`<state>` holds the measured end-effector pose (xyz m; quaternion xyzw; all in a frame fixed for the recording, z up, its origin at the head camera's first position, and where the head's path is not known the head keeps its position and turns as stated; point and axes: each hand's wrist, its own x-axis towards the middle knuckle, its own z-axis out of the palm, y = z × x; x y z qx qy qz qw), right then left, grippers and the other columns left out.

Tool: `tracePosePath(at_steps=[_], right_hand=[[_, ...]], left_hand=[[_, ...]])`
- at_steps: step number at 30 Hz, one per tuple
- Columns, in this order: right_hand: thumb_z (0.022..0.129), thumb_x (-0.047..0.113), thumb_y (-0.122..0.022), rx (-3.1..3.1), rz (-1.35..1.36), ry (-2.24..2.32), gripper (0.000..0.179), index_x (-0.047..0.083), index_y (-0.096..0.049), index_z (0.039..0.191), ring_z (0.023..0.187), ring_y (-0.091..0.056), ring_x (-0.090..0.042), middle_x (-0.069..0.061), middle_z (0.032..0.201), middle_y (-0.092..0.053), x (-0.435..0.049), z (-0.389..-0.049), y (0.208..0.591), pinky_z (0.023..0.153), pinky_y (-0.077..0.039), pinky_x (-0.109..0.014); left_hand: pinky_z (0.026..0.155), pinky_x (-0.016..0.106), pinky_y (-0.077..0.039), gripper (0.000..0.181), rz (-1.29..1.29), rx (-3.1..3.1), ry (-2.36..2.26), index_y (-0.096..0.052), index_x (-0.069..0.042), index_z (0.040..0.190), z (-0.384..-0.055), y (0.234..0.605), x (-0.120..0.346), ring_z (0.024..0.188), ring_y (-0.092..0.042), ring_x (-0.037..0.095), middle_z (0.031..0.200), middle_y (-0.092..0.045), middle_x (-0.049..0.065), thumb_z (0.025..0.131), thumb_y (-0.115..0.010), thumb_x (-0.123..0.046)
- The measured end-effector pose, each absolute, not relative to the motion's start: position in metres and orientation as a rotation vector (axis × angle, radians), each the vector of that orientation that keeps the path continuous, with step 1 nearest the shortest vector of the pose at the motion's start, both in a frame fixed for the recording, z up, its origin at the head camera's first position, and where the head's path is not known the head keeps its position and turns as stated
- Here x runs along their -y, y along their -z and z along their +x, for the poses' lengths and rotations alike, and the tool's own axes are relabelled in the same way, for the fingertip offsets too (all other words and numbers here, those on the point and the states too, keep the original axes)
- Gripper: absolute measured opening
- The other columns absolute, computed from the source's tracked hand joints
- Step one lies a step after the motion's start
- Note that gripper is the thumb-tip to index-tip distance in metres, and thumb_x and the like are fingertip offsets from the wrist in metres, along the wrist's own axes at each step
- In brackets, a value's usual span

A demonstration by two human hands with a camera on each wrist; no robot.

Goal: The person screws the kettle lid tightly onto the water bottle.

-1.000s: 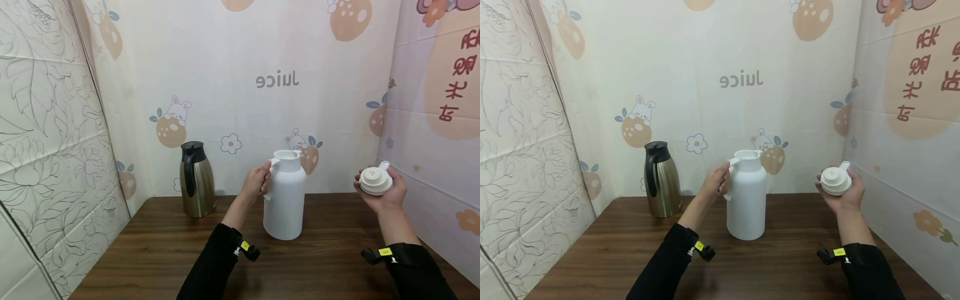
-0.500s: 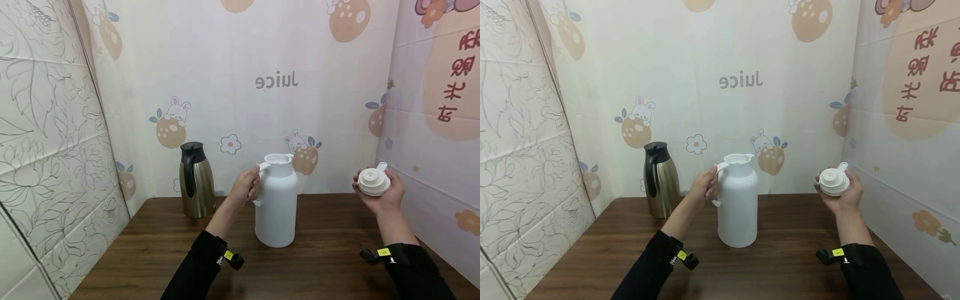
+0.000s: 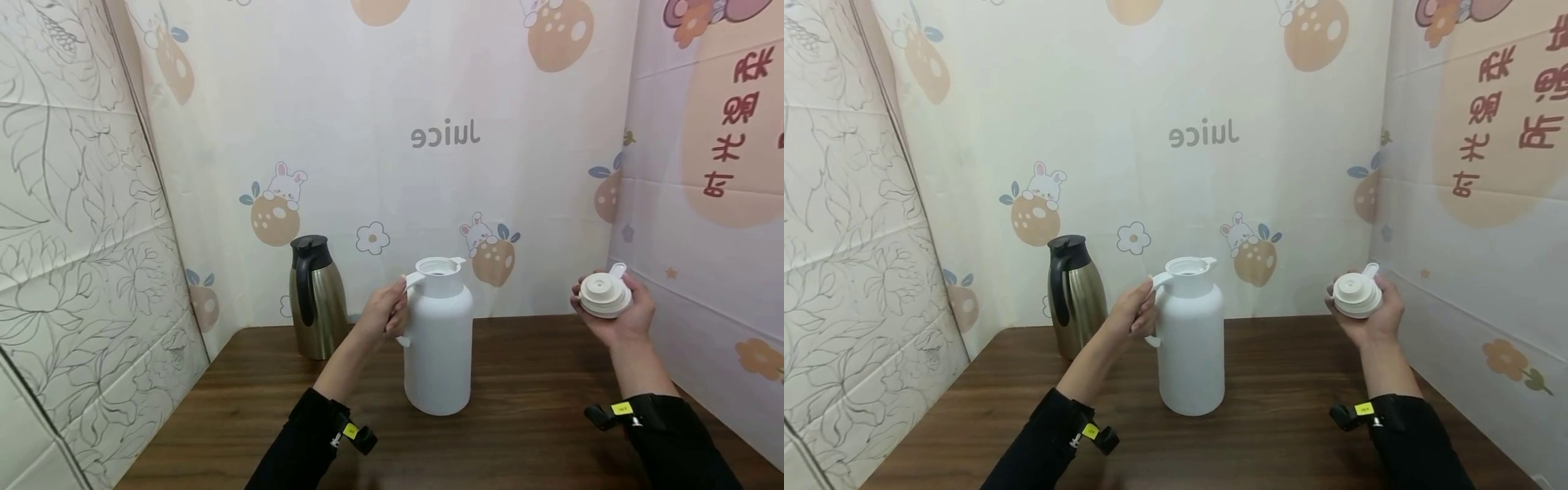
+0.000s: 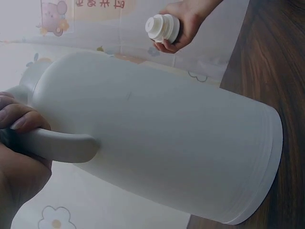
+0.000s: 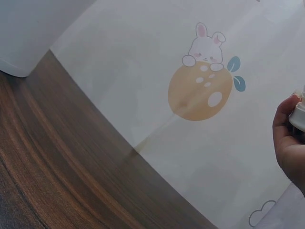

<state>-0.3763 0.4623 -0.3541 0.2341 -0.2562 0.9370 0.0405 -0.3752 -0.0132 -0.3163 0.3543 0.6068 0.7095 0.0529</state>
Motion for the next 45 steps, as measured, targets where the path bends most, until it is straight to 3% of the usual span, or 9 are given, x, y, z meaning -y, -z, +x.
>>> tracePosePath(at_steps=[33,45], right_hand=[[0.108,0.037,-0.045,0.843,0.707,-2.891,0.041,0.006,-0.058,0.133,0.109,-0.069,-0.04,-0.023,0.119,-0.072,-0.453,-0.379,0.357,0.092,-0.053,-0.052],[0.112,0.041,-0.033,0.93,0.791,-2.932,0.049,0.004,-0.06,0.131,0.109,-0.069,-0.041,-0.024,0.121,-0.07,-0.43,-0.379,0.354,0.093,-0.054,-0.052]], left_hand=[[0.045,0.02,-0.031,0.051,1.206,-1.556,-2.057,-0.044,-0.021,0.072,-0.363,0.314,0.062,0.041,-0.039,0.003,0.05,-0.044,-0.013,0.117,-0.036,-0.044],[0.046,0.019,-0.032,0.051,1.22,-1.544,-2.053,-0.046,-0.023,0.072,-0.364,0.315,0.063,0.042,-0.041,0.002,0.051,-0.045,-0.013,0.117,-0.035,-0.044]])
